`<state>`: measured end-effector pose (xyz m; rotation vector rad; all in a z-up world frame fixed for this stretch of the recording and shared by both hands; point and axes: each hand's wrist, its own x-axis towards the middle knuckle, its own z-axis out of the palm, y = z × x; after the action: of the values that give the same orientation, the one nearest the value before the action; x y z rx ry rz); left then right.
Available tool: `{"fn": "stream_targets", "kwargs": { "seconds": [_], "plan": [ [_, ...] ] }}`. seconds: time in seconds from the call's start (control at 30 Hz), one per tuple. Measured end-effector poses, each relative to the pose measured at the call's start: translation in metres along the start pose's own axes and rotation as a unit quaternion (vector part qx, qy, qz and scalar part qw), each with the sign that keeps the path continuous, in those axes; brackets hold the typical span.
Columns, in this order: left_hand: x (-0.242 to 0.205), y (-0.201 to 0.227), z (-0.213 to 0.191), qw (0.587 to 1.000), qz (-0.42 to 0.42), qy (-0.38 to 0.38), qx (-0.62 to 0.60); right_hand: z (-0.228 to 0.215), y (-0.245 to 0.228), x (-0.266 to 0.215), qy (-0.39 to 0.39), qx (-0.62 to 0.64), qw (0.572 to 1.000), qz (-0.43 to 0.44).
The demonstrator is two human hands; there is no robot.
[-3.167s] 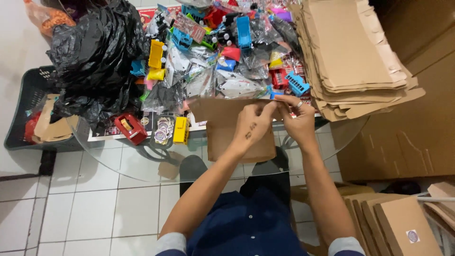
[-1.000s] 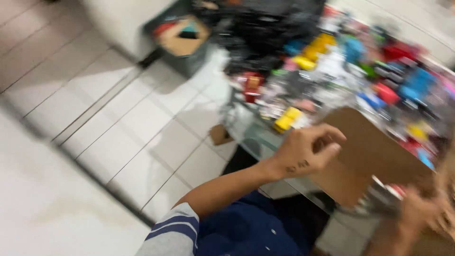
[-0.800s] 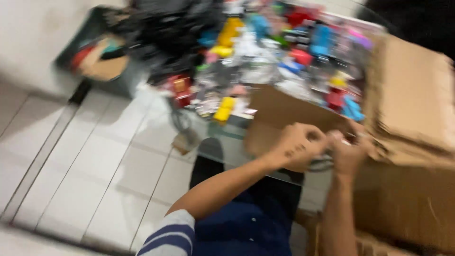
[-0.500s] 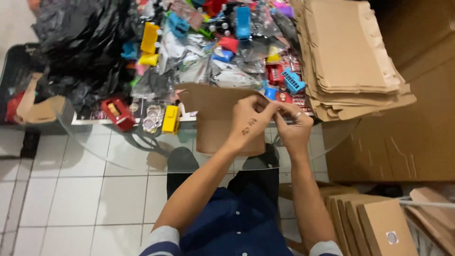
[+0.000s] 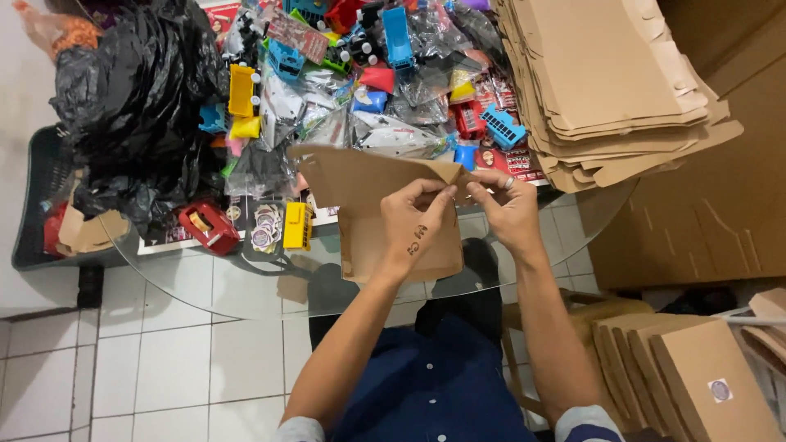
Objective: The person folds a flat cardboard box into shape, places a black plastic bag and a blue toy bus inside, and seals the box with a sticker. The person then places the sealed box on a stack of other boxes and begins folding another box.
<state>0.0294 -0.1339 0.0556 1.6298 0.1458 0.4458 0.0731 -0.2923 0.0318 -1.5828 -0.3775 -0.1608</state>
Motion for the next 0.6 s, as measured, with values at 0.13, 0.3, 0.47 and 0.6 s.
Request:
{"fn": "stream_targets", "kwargs": {
  "seconds": [0.13,0.3,0.47,0.6],
  "plan": [
    [-0.006,-0.005,0.007,0.999,-0.035,-0.001,0.008,0.001,0.009,-0.002,0.012,-0.017,0.999,-0.030],
    [-0.010,0.001,0.010,1.000,-0.022,-0.003,-0.008,0.009,-0.009,-0.006,0.024,-0.050,0.997,-0.050],
    [-0.009,0.003,0.006,1.000,-0.002,0.007,-0.014,0.005,-0.006,-0.003,0.001,-0.065,0.997,-0.051],
    [-0.010,0.005,0.006,1.000,0.018,0.008,-0.012,0.011,-0.013,-0.005,-0.009,-0.083,0.995,-0.050]
  ]
}}
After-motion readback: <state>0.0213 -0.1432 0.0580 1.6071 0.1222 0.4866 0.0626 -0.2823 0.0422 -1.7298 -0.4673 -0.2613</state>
